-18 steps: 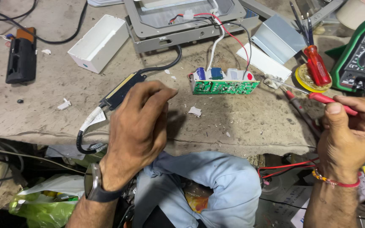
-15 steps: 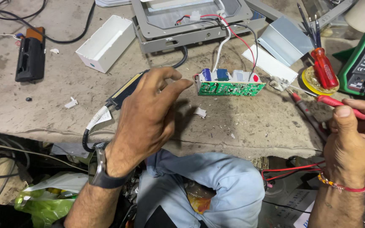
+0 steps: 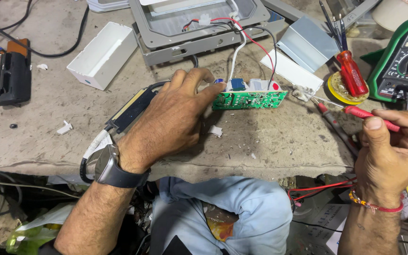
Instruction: The person uses a red-handled screwdriver to adjust components on a small green circuit board, then flips the board and continues adjusting components on the opposite side. The work is performed on a cluttered workbench with various tools and electronic parts nearby.
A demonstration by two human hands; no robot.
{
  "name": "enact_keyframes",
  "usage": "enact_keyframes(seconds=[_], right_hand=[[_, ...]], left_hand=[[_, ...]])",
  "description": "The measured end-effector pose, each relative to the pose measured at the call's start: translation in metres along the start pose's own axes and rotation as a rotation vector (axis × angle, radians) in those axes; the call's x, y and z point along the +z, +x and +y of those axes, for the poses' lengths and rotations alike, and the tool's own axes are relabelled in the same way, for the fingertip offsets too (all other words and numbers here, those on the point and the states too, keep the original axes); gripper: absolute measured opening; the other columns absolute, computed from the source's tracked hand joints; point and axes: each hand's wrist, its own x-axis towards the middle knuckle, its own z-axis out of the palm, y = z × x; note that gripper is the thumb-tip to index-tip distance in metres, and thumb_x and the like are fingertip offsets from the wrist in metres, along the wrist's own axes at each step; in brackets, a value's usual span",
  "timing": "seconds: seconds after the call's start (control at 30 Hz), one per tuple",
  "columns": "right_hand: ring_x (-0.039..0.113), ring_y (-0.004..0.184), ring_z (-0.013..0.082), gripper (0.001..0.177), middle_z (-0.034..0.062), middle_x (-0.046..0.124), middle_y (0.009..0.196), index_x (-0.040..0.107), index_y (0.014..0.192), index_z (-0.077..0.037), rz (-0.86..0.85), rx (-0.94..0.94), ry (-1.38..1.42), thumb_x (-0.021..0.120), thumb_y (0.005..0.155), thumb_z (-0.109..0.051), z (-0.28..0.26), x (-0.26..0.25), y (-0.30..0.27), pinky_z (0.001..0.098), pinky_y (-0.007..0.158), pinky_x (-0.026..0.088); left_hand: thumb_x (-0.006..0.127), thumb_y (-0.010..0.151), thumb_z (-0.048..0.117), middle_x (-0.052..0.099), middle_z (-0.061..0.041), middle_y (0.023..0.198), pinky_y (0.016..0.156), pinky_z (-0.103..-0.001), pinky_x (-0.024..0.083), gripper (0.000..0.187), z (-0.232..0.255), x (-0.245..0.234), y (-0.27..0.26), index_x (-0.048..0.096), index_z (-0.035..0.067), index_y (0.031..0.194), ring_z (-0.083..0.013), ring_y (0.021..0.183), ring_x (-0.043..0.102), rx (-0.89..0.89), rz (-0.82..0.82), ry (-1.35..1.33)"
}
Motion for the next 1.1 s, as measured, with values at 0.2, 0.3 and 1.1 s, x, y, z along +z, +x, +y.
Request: enact_keyframes(seconds=[0.2,0.3,1.1], right_hand=[[0.057,0.069,0.0082,0.015,0.0063,0.065,0.094,0.066,0.108,0.003,0.004,-0.001,-0.039,0.081,0.105,0.0,-0.004,0.003,-0.001,0.0201,0.062,0.046],[0.058,0.069,0.0082,0.015,0.0066,0.065,0.094,0.066,0.109,0.003,0.007,-0.006,-0.049,0.081,0.104,-0.001,-0.005,0.004,0.0,0.0201,0.062,0.046],[0.055,0.063,0.0076,0.019,0.0071,0.067,0.087,0.067,0.109,0.002,0.045,0.015,-0.078,0.081,0.102,-0.008,-0.013,0.011,0.007,0.0189,0.059,0.044]], left_hand=[[0.077,0.084,0.011,0.057,-0.015,0.134,0.096,-0.045,0.05,0.052,-0.011,0.001,0.006,0.062,0.004,0.133,-0.0372,0.117,0.057,0.046,-0.021,-0.085],[0.077,0.063,0.0,0.059,-0.016,0.132,0.099,-0.044,0.05,0.073,-0.022,0.002,0.014,0.059,0.0,0.133,-0.0368,0.12,0.058,0.071,-0.037,-0.094],[0.09,0.072,0.014,0.064,-0.012,0.124,0.096,-0.041,0.053,0.062,-0.027,0.023,0.016,0.063,0.003,0.126,-0.0339,0.116,0.064,-0.049,0.119,-0.306]])
